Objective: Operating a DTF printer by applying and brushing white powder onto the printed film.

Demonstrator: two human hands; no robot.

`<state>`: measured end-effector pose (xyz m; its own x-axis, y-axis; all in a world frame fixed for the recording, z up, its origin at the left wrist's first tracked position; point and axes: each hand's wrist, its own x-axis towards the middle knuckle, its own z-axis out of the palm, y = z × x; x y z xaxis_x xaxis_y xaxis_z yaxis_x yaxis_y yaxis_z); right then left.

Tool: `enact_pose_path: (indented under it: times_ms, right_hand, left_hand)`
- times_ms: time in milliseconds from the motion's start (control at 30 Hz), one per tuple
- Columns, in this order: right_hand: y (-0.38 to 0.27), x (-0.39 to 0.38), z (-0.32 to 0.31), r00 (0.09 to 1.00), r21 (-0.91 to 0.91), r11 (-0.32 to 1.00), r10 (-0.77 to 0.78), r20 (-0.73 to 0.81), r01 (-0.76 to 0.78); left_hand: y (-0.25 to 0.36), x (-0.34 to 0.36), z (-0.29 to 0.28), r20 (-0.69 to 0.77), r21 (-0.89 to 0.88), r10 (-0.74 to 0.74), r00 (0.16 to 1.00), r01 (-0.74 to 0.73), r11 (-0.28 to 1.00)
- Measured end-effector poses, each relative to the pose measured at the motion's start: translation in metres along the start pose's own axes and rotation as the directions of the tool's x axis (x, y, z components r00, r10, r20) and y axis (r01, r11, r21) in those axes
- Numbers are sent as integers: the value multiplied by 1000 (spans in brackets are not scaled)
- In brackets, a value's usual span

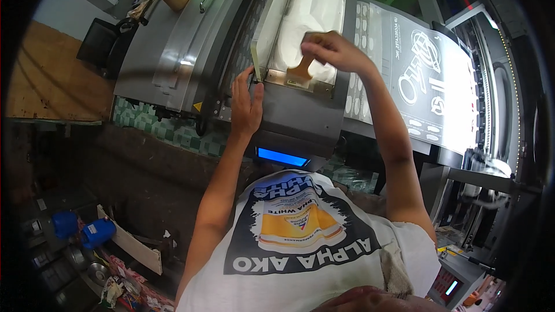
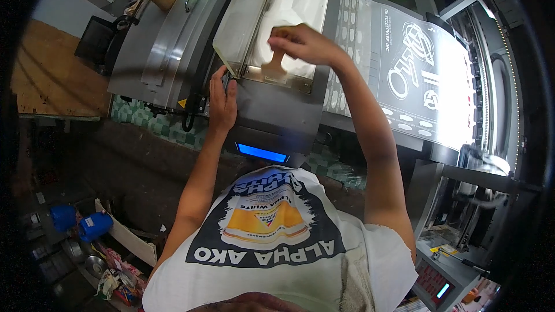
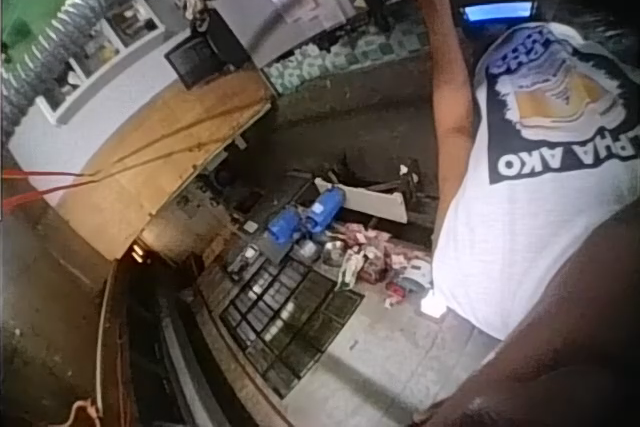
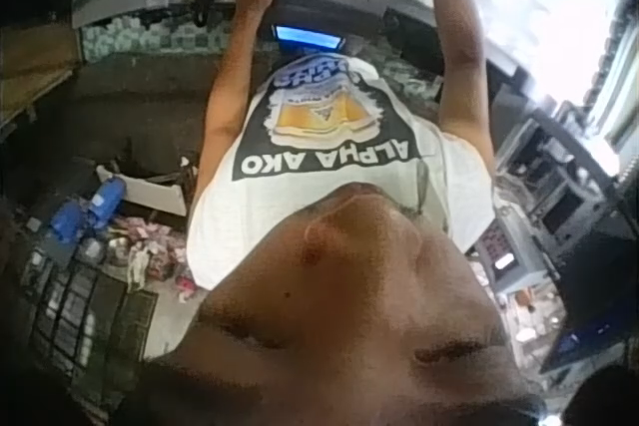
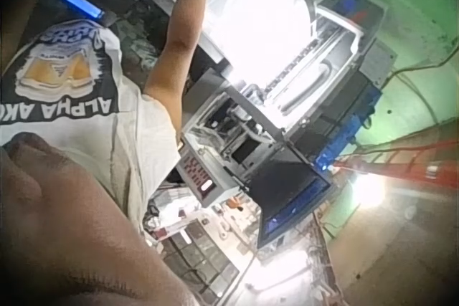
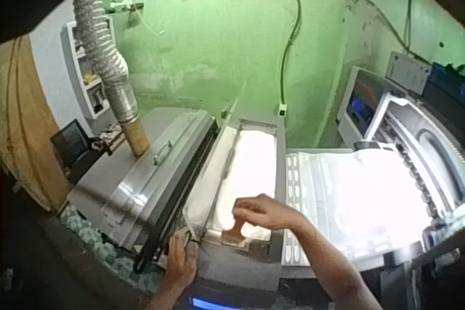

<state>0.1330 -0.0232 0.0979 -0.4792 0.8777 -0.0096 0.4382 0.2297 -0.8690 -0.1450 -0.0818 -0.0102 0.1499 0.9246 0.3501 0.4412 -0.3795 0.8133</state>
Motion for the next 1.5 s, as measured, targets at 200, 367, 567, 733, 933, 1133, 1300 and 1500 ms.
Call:
enact_pose_path:
  times_ms: [200,367,567,733,933,1133,1300,1500]
  right_hand:
    - [22,11,1,985,-18,996,-93,-148,91]
    - [40,29,29,994,364,929,-25,-105,62]
    - [62,38,10,965,300,954,56,-255,24]
    - [32,39,39,978,368,925,156,-138,-95]
    - [50,36,26,959,248,969,66,-276,4]
    - [66,40,35,992,424,905,78,-103,-28]
    - [47,21,15,978,358,933,51,-203,25]
    - [66,-13,5,975,318,946,128,-182,-64]
  left_hand:
    - [2,-1,-1,-2,-4,21,1000,-21,1000]
    - [3,0,0,18,-6,-26,1000,26,1000]
    - [4,1,2,28,-12,-2,1000,3,1000]
    - [5,0,-1,25,-14,-32,999,32,999]
    - [1,0,0,12,-16,-8,1000,8,1000]
    - [4,1,3,20,1,7,1000,-7,1000]
    - [5,-1,1,10,4,-4,1000,4,1000]
    - [4,0,1,15,-13,-5,1000,5,1000]
